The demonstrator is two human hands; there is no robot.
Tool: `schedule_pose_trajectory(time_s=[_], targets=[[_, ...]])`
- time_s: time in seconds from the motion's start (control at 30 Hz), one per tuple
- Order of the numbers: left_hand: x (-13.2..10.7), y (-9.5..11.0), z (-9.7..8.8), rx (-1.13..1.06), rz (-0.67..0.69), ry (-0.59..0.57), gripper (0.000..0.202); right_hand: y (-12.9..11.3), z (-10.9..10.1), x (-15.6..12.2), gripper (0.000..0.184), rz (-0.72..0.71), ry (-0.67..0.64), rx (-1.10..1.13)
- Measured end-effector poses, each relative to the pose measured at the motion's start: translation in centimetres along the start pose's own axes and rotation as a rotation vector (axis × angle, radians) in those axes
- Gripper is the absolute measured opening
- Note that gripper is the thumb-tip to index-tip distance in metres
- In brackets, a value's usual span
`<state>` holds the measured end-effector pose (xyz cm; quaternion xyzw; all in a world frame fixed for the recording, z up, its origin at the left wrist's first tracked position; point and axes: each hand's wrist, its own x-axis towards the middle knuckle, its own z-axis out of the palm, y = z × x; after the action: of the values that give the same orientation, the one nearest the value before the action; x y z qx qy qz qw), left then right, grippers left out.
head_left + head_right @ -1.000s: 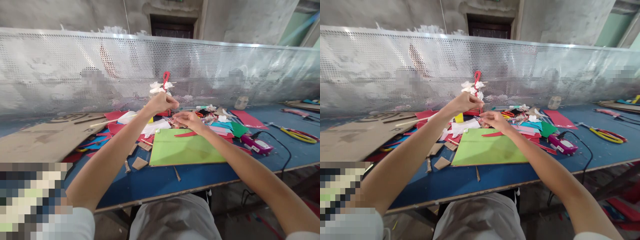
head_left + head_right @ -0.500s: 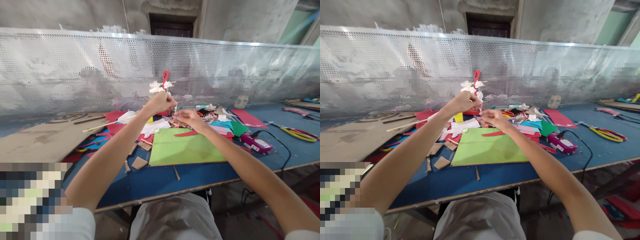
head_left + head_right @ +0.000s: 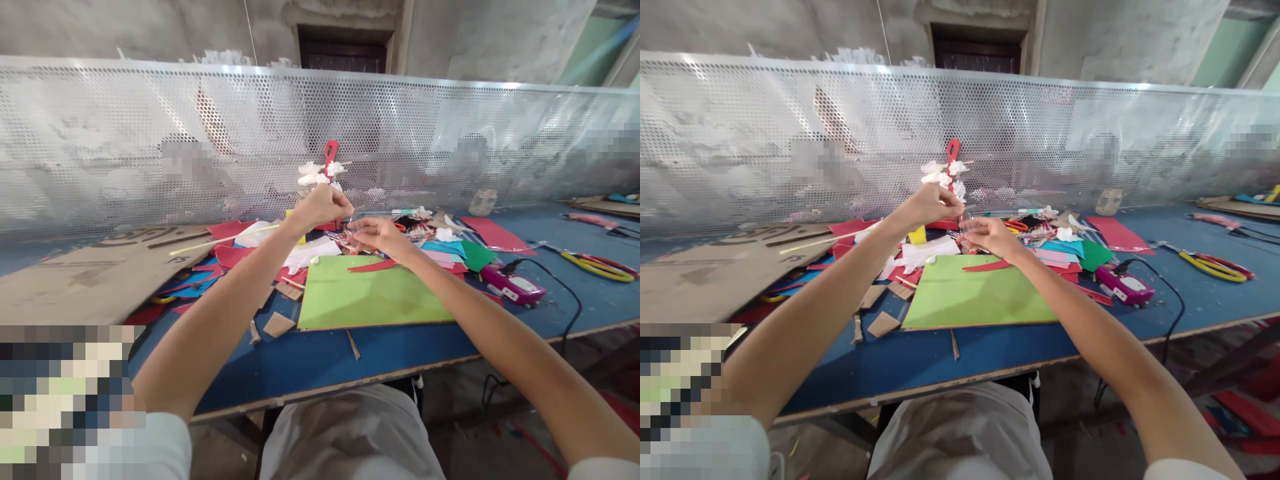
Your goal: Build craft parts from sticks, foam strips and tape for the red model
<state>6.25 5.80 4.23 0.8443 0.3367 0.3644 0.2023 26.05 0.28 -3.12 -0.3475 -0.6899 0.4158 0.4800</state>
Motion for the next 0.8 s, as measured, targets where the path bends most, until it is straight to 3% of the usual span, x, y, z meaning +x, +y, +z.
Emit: schedule_pose_trajectory(time_s=[0.13, 0.33, 0.63, 0.8], targets=[[0.2, -0.4, 0.1, -0.027, -0.042, -0.044, 0.016, 0.0, -0.1, 0.0, 0.032, -0.009, -0.014, -0.044], [0.1, 0.0, -0.2, 0.162, 0.060, -0.099, 0.023, 0.3, 0.0, 0.0, 0.030, -0.022, -0.044, -0.042], [-0.4, 1.3, 1.0, 0.326, 0.062, 0.052, 0.023, 0.0, -0.2, 0.1, 0.030, -0.006, -0.001, 0.002], [-0.4, 1.3, 1.1, 0.286, 0.081, 0.040, 0.019, 0.0, -0.2, 0.0, 0.035, 0.010, 0.006, -0.023]])
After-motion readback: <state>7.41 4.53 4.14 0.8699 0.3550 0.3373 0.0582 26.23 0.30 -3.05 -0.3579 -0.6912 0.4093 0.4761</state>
